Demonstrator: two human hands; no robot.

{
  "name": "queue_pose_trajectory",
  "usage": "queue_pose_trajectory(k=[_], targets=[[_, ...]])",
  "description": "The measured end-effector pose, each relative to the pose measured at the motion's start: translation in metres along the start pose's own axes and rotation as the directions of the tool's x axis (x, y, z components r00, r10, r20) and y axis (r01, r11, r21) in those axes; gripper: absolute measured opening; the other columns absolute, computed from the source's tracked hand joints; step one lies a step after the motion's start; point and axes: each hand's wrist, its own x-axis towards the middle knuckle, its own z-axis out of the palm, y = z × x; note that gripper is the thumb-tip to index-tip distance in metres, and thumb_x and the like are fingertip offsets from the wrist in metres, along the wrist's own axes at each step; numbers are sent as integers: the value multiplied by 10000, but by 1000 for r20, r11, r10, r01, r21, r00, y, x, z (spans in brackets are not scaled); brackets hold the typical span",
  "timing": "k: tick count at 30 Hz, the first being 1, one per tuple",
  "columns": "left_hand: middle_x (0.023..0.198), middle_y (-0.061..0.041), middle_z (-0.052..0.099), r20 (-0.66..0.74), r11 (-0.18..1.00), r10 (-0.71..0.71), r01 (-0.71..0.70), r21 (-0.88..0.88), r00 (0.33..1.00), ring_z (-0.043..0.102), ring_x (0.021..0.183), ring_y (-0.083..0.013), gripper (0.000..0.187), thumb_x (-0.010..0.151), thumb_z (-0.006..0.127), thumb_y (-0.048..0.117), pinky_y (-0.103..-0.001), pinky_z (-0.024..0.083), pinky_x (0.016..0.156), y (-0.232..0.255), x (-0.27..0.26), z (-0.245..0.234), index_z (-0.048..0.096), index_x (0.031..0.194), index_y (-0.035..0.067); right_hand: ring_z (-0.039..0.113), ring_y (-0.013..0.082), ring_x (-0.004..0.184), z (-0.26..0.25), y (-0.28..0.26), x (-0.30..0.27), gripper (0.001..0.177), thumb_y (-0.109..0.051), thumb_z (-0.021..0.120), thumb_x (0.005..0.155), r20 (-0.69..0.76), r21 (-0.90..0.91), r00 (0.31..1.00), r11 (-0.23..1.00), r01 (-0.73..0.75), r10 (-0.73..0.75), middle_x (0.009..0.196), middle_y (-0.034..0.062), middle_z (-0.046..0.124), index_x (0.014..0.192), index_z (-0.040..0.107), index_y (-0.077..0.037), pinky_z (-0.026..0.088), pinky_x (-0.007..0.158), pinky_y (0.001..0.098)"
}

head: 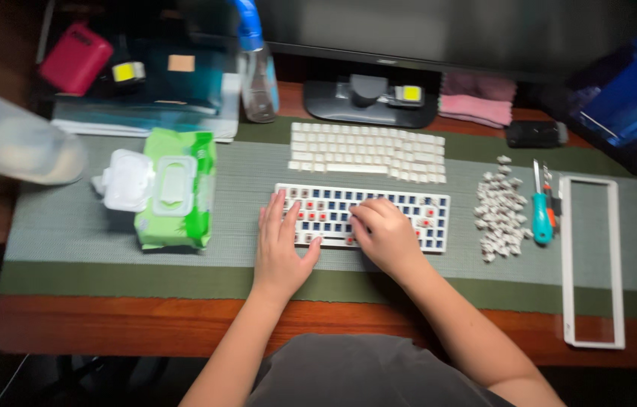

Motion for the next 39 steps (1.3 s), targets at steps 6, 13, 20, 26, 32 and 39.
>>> queue_pose_trajectory(k=[6,13,20,26,32,39], targets=[[1537,-245,456,76,981,114,-100,-165,991,418,1479,-415,584,817,781,154,-575,318,1230,39,0,15,575,1342,6,699,312,959,-47,32,-70,159,-26,748,812,-145,-131,964,961,-243,224,1020,119,730,970,741,-41,561,835,402],[1511,-180,504,201,941,267,-210,-267,942,455,1459,-372,477,853,748,105,-540,362,1216,73,9,52,613,1304,31,635,327,1032,-73,65,-126,203,-55,760,822,-323,-302,868,828,-473,378,1066,105,667,1024,745,-71,540,876,427],[1476,-169,531,265,936,301,-230,-268,916,479,1430,-360,458,865,735,115,-534,368,1204,87,7,63,618,1299,32,630,321,1041,-84,92,-145,341,-207,776,872,-400,-368,740,645,-670,540,1110,99,611,1178,712,-72,540,845,444],[1462,-167,548,267,943,287,-222,-250,920,488,1418,-355,451,865,733,113,-527,365,1203,85,4,62,620,1295,35,660,291,961,-78,97,-145,359,-226,770,901,-370,-400,772,662,-634,516,1104,86,604,1229,715,-93,562,783,424],[1439,-154,563,268,945,283,-219,-244,921,499,1412,-347,444,864,725,99,-522,368,1213,83,3,61,623,1291,39,659,282,951,-72,95,-143,184,-171,757,900,-339,-412,806,694,-591,485,1105,87,601,1067,742,-95,563,751,402],[1415,-156,581,266,948,267,-202,-246,926,518,1390,-350,437,860,724,94,-517,378,1201,82,0,58,626,1282,39,668,280,1030,-69,98,-146,116,-87,714,915,-315,-430,874,765,-478,369,1124,63,655,1026,735,-61,577,849,395]])
